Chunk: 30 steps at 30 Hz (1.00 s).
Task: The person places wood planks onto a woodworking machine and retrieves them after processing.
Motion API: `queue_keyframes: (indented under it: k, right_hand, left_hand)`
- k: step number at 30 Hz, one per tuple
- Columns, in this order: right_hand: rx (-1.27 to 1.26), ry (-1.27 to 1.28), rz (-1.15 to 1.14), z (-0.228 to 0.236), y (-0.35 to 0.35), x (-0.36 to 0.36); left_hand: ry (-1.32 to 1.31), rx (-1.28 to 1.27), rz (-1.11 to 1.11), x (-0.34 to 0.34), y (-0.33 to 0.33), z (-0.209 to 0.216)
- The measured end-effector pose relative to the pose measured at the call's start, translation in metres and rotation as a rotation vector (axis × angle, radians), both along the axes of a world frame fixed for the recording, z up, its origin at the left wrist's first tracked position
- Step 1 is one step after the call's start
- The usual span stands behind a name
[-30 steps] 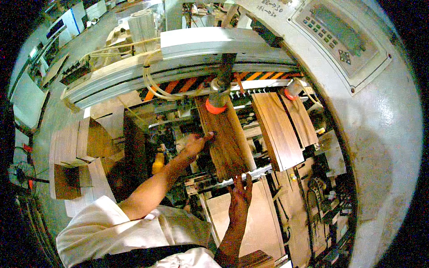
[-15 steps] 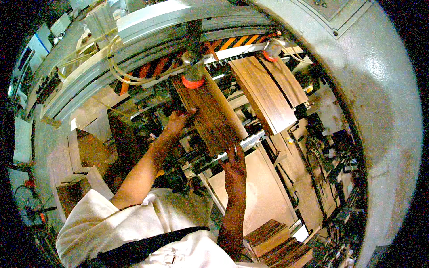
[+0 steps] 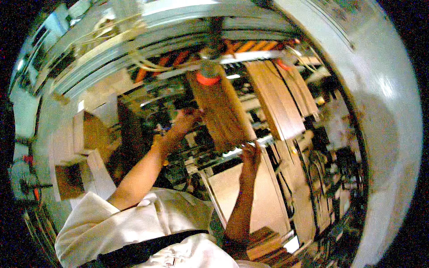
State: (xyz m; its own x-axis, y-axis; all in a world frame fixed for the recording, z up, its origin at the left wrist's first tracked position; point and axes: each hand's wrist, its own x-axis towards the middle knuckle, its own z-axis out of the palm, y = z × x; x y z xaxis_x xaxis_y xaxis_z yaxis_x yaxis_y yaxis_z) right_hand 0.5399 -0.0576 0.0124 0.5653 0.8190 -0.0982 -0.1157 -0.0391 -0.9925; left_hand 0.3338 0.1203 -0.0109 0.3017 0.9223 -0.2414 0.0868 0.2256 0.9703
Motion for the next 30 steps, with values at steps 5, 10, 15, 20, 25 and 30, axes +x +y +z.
queue_keyframes:
  k: [5, 10, 15, 20, 25, 30]
  right_hand:
    - [-0.086, -0.047, -0.215, -0.072, 0.026, 0.059]
    - [-0.196, -0.027, -0.157, -0.029, 0.028, 0.035]
    - [-0.133, -0.184, -0.225, -0.039, 0.033, 0.053]
    - [-0.099, -0.280, -0.237, -0.066, 0.037, 0.073]
    - [-0.027, -0.299, -0.088, -0.077, 0.037, 0.091]
    - [-0.105, -0.523, -0.078, -0.096, 0.030, 0.135]
  left_hand:
    - [0.406, 0.480, -0.298, -0.045, -0.052, -0.012]
    - [0.920, 0.252, -0.519, -0.064, -0.100, 0.040]
    - [0.890, 0.400, -0.505, -0.063, -0.103, 0.029]
    - [0.816, 0.451, -0.502, -0.066, -0.097, 0.020]
    - [0.754, 0.438, -0.517, -0.070, -0.091, 0.019]
    - [0.631, 0.433, -0.425, -0.060, -0.095, 0.001]
